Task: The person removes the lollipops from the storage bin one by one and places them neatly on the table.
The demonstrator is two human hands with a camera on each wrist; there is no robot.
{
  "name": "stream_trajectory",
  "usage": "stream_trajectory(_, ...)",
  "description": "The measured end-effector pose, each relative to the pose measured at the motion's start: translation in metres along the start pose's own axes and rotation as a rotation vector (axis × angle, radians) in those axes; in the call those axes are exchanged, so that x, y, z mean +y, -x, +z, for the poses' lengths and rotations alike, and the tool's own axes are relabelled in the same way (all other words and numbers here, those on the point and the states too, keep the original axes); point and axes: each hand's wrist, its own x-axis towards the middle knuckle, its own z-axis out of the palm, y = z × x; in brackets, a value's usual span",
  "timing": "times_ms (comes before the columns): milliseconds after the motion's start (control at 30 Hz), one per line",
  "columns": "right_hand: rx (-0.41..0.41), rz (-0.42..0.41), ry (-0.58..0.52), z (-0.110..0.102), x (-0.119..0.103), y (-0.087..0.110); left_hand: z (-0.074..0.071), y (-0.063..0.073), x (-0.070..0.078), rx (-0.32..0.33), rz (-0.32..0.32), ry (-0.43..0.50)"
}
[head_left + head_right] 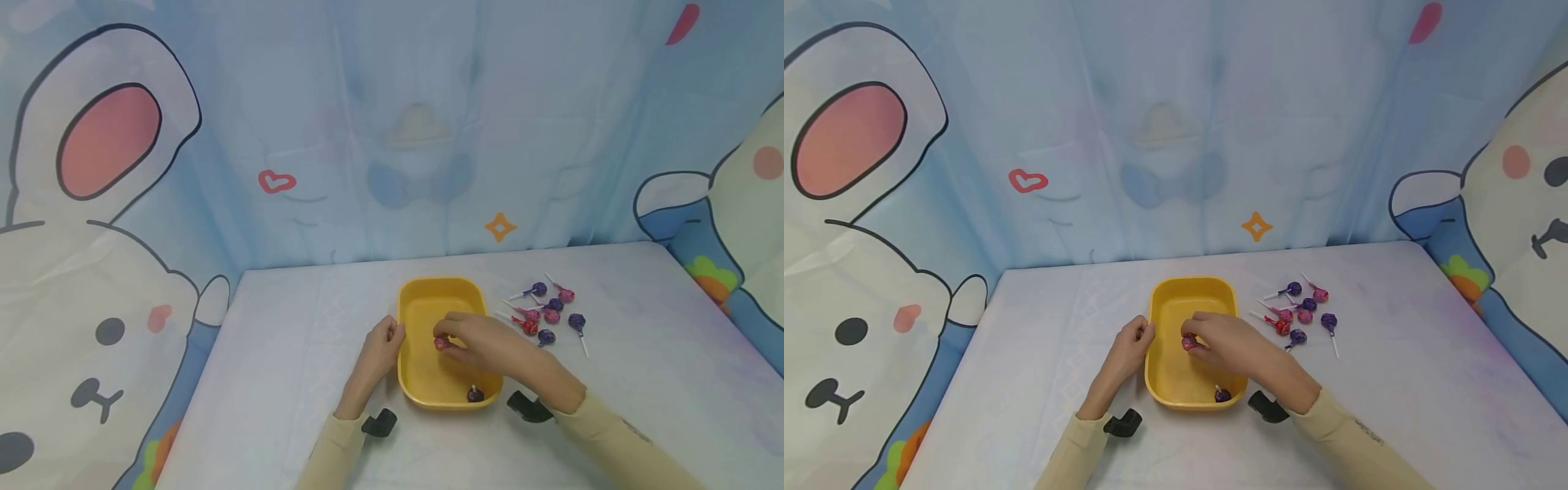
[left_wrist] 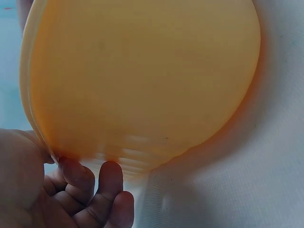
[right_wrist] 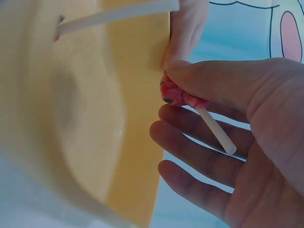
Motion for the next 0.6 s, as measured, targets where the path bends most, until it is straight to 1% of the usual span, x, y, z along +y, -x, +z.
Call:
stream_trajectory(167,0.034,0.0,-0.006,0.001,0.008,0.007,0.0,0.0,0.0,0.008,0.007,-0.012)
stream_trajectory(367,0.058,0.035,-0.054,0.0,0.018,0.015,0.0,0.002,0.002,-0.002,-0.018,-0.005)
stream_trajectory(500,0.092,0.048,-0.056,-0.001,0.024,0.021,0.0,0.002,0.003,-0.009,-0.034,0.008)
stream_trajectory(600,0.128,0.048,-0.045,-0.002,0.028,0.025,-0.001,0.002,0.003,-0.01,-0.029,0.01)
